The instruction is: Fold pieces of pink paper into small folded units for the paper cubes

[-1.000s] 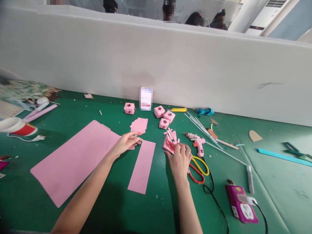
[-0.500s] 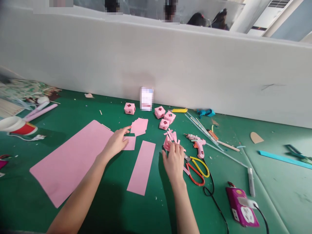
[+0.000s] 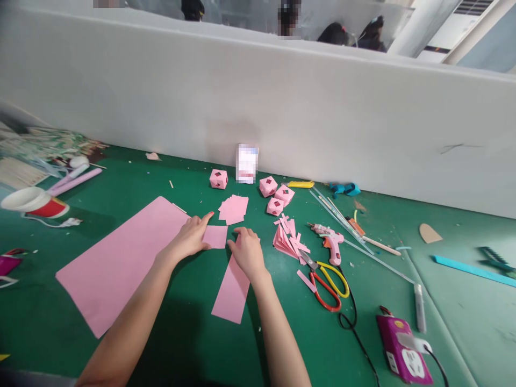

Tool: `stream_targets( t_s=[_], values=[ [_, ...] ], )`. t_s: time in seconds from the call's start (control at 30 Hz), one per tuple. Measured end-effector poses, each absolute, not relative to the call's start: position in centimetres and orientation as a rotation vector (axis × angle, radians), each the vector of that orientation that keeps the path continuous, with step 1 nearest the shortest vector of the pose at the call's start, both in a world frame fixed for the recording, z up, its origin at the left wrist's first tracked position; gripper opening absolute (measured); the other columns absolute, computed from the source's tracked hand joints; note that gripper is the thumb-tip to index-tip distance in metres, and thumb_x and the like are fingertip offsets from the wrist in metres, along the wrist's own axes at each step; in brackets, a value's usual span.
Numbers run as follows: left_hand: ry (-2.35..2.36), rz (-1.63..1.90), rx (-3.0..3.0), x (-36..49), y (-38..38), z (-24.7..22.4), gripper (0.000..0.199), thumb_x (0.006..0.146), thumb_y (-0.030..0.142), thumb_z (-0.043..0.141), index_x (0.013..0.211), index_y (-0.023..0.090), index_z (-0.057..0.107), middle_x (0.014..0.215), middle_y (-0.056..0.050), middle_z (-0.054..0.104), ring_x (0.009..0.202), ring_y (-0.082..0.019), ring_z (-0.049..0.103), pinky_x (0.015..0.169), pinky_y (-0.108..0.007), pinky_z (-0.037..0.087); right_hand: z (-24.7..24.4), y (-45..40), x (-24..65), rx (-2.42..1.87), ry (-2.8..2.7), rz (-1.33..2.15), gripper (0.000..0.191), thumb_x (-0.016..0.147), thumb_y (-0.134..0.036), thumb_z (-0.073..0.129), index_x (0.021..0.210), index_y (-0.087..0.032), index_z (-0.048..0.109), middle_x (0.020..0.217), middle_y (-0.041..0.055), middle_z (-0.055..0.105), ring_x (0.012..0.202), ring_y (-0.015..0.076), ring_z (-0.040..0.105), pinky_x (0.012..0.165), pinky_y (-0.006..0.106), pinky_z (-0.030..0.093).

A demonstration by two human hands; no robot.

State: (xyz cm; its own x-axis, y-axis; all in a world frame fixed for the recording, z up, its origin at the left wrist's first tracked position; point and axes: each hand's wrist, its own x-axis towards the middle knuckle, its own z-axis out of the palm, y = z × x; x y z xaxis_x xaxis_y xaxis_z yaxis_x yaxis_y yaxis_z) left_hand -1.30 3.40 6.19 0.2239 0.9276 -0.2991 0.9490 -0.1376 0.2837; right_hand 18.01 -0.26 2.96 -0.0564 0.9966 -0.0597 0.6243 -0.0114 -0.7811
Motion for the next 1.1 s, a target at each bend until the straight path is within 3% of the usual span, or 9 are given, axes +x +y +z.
stream_targets(
  t_s=[0.13, 0.27, 0.4, 0.57, 0.7, 0.77, 0.87, 0.97, 1.1],
  values=[
    [1.748, -0.030, 2.073, -1.6, 3.4, 6.2, 0.106, 0.071, 0.018, 0.082, 0.161, 0.017, 0.026, 0.127, -0.021, 0.052, 0.124, -0.040, 0.052, 0.100, -0.045, 0.041, 2.4, 1.2, 15.9, -1.706, -1.643, 1.008, 0.041, 0.081, -0.022, 0.072, 0.120, -0.016, 0.062, 0.110, 0.0127, 0.070, 0.101, 0.0278, 0.067, 0.094, 0.044, 0.050],
    [1.712, 0.080, 2.037, -2.1, 3.4, 5.6, 0.094, 0.073, 0.010, 0.074, 0.158, 0.021, 0.035, 0.125, -0.018, 0.054, 0.121, -0.038, 0.054, 0.099, -0.046, 0.042, 2.0, 2.1, 15.0, -1.687, -1.541, 1.142, 0.055, 0.077, -0.022, 0.076, 0.128, -0.017, 0.055, 0.104, 0.0076, 0.070, 0.081, 0.0200, 0.069, 0.082, 0.036, 0.055],
    [1.606, 0.215, 1.942, -2.8, 3.5, 5.0, 0.078, 0.078, 0.003, 0.059, 0.153, 0.020, 0.044, 0.106, -0.010, 0.063, 0.095, -0.026, 0.064, 0.081, -0.034, 0.048, 1.7, 2.4, 15.2, -1.661, -1.449, 1.237, 0.062, 0.073, -0.019, 0.078, 0.130, -0.018, 0.053, 0.102, 0.0049, 0.069, 0.075, 0.0163, 0.066, 0.077, 0.033, 0.055],
    [1.472, 0.382, 1.802, -3.3, 3.7, 6.0, 0.065, 0.079, 0.014, 0.062, 0.143, 0.025, 0.055, 0.092, -0.002, 0.066, 0.070, -0.016, 0.061, 0.066, -0.028, 0.049, 2.6, 2.3, 16.6, -1.555, -1.443, 1.407, 0.058, 0.074, -0.017, 0.077, 0.128, -0.017, 0.056, 0.085, -0.0001, 0.071, 0.074, 0.0162, 0.065, 0.076, 0.031, 0.053],
    [1.306, 0.548, 1.647, -3.2, 3.1, 8.0, 0.066, 0.079, 0.024, 0.071, 0.142, 0.028, 0.055, 0.097, -0.002, 0.068, 0.076, -0.016, 0.063, 0.073, -0.030, 0.052, 5.2, 1.9, 18.1, -1.382, -1.629, 1.495, 0.050, 0.075, -0.029, 0.081, 0.123, -0.021, 0.068, 0.085, 0.0009, 0.068, 0.078, 0.0185, 0.062, 0.080, 0.036, 0.052],
    [1.217, 0.597, 1.537, -2.8, 2.8, 8.9, 0.070, 0.077, 0.026, 0.074, 0.144, 0.027, 0.052, 0.097, -0.002, 0.067, 0.077, -0.016, 0.063, 0.075, -0.031, 0.052, 6.4, 1.6, 18.6, -1.430, -1.746, 1.255, 0.048, 0.072, -0.029, 0.085, 0.119, -0.028, 0.074, 0.100, 0.0047, 0.064, 0.099, 0.0238, 0.058, 0.094, 0.042, 0.048],
    [1.195, 0.618, 1.481, -1.6, 3.0, 10.0, 0.075, 0.076, 0.026, 0.078, 0.145, 0.025, 0.050, 0.095, -0.003, 0.067, 0.077, -0.017, 0.063, 0.075, -0.032, 0.052, 7.4, 1.4, 19.0, -1.481, -1.797, 1.029, 0.026, 0.074, -0.033, 0.085, 0.100, -0.033, 0.082, 0.110, 0.0078, 0.059, 0.116, 0.0296, 0.050, 0.106, 0.049, 0.040],
    [1.204, 0.703, 1.522, -0.6, 3.7, 10.8, 0.069, 0.077, 0.027, 0.079, 0.142, 0.026, 0.054, 0.098, -0.003, 0.068, 0.082, -0.017, 0.064, 0.080, -0.033, 0.053, 7.3, 1.6, 19.7, -1.403, -1.719, 1.089, 0.009, 0.081, -0.035, 0.079, 0.084, -0.027, 0.082, 0.099, 0.0068, 0.067, 0.103, 0.0267, 0.059, 0.097, 0.043, 0.044],
    [1.244, 0.974, 1.380, -0.5, 4.3, 11.6, 0.054, 0.085, 0.043, 0.075, 0.133, 0.023, 0.061, 0.108, -0.008, 0.070, 0.099, -0.022, 0.067, 0.085, -0.034, 0.055, 7.1, 1.9, 21.6, -1.286, -1.369, 1.277, 0.026, 0.084, -0.046, 0.073, 0.084, -0.020, 0.075, 0.078, 0.0031, 0.070, 0.073, 0.0191, 0.062, 0.069, 0.031, 0.046]
  ],
)
